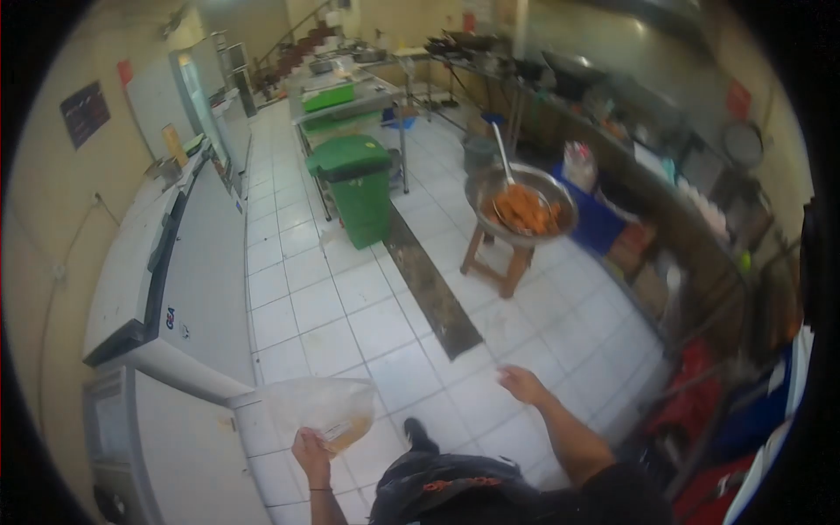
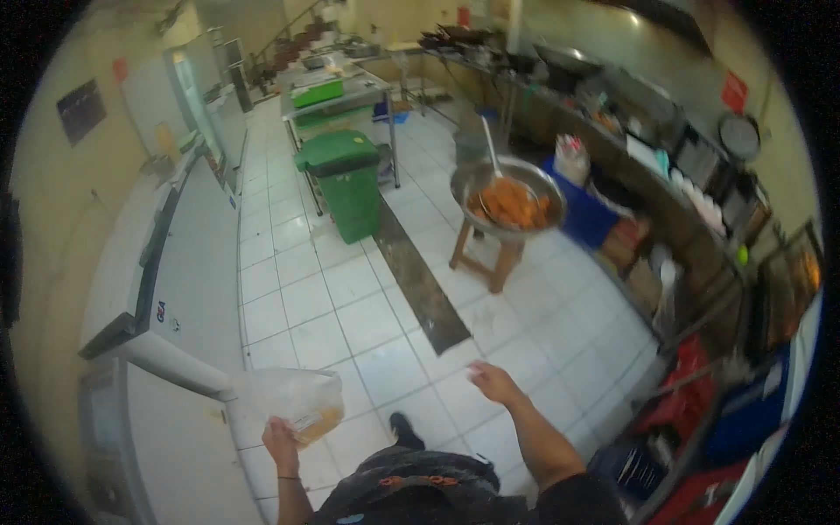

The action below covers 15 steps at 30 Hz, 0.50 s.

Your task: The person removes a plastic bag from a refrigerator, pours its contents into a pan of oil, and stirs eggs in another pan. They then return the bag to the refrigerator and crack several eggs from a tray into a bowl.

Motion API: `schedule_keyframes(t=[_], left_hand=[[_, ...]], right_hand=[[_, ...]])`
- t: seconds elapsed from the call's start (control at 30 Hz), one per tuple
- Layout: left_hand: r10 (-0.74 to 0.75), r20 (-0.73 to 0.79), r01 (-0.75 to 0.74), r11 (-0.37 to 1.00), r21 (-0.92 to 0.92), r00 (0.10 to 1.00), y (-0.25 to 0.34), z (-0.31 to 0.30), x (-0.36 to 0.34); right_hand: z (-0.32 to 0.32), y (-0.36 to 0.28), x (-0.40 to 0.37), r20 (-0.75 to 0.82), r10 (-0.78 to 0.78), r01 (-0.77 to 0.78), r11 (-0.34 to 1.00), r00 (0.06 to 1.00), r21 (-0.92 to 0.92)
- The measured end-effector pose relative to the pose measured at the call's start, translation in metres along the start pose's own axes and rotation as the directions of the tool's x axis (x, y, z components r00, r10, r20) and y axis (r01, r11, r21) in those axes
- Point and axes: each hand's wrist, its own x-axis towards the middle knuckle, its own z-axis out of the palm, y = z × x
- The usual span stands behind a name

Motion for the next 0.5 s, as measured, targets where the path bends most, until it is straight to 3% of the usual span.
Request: schedule_keyframes(t=[0.03,0.07,0.1,0.13,0.17,0.2,0.23,0.3,0.37,0.47,0.5], left_hand=[[-0.027,-0.001,0.027,0.997,-0.071,1.000,0.010,0.015,0.026],[0.015,0.017,-0.015,0.999,-0.042,1.000,0.014,0.033,0.053],[0.057,0.038,-0.057,0.998,0.005,0.998,0.015,0.046,0.081],[0.104,0.065,-0.108,0.992,0.064,0.992,0.017,0.053,0.110],[0.097,0.114,-0.106,0.991,0.075,0.989,0.018,0.064,0.137],[0.095,0.166,-0.110,0.990,0.086,0.982,0.023,0.079,0.163],[0.092,0.211,-0.116,0.987,0.109,0.973,0.035,0.093,0.187],[0.122,0.271,-0.175,0.968,0.181,0.955,0.043,0.123,0.234],[0.186,0.297,-0.272,0.921,0.280,0.937,0.031,0.153,0.290],[0.275,0.306,-0.382,0.842,0.382,0.912,-0.012,0.177,0.364],[0.253,0.373,-0.416,0.781,0.466,0.893,-0.035,0.168,0.385]], right_hand=[[-0.002,0.051,-0.004,-0.170,0.023,-0.050,0.986,0.985,-0.157],[0.002,0.130,-0.018,-0.246,-0.075,-0.045,0.892,0.966,-0.449],[0.006,0.216,-0.049,-0.208,0.064,-0.175,0.797,0.976,-0.578],[-0.009,0.211,-0.064,0.105,0.560,-0.304,0.587,0.822,-0.750],[-0.005,0.244,-0.101,0.260,0.399,0.004,0.540,0.879,-0.842],[-0.001,0.232,-0.115,0.359,0.528,0.074,0.485,0.770,-0.872],[0.004,0.216,-0.113,0.409,0.611,0.048,0.518,0.677,-0.854],[0.018,0.198,-0.067,0.397,0.713,-0.183,0.587,0.577,-0.788],[0.036,0.181,0.011,0.395,0.744,-0.338,0.620,0.539,-0.708],[0.061,0.172,0.143,0.447,0.702,-0.371,0.689,0.554,-0.623],[0.068,0.170,0.191,0.466,0.675,-0.340,0.712,0.571,-0.615]])
